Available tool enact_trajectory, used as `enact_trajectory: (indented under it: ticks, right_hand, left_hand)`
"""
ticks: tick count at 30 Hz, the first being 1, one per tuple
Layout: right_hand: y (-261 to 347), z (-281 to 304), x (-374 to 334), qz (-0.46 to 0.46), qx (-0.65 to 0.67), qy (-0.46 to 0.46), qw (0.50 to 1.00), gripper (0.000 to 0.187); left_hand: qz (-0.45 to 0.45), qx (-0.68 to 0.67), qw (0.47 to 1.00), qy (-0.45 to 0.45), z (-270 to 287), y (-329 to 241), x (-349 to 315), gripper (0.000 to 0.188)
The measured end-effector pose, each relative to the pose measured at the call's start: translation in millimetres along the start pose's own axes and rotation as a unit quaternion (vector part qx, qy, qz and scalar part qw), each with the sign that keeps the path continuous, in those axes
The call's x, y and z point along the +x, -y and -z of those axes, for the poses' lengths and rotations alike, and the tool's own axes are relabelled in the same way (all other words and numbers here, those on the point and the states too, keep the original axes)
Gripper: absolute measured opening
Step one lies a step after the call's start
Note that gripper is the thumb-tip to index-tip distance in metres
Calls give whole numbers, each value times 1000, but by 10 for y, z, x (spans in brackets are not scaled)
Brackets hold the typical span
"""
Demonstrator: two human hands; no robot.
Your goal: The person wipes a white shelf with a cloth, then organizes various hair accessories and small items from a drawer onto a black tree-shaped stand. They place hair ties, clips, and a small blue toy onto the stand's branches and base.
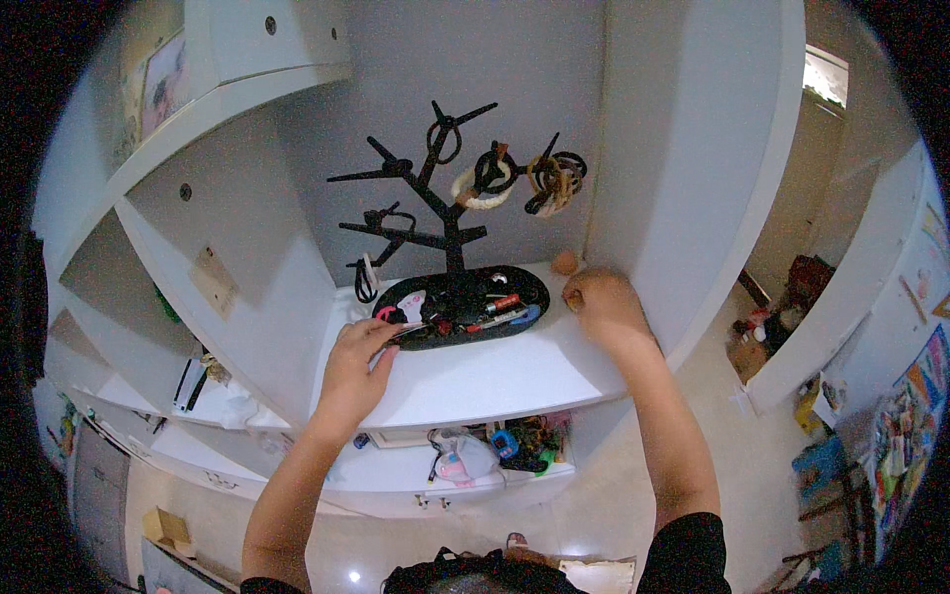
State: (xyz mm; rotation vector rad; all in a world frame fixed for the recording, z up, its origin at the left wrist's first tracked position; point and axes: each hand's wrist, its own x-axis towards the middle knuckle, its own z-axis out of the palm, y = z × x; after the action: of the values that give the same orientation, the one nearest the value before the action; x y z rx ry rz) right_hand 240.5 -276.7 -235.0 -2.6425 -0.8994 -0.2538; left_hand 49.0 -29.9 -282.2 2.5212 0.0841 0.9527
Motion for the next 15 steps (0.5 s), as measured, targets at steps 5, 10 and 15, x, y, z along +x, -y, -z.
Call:
enact_trajectory:
  ticks: [5, 10, 15]
  right_hand:
    - [12, -40, -64, 0, 68, -109, 992, 17]
    - [72, -12, -34, 118, 86, -67, 987, 21]
    - [362, -63, 301, 91, 30, 31, 995, 26]
  left_hand:
    - [15, -10, 1000, -21, -19, 25, 10, 24]
    - [25, -31, 999, -25, -63, 51, 18, 21]
    - [30, -20, 999, -31, -17, 31, -14, 18]
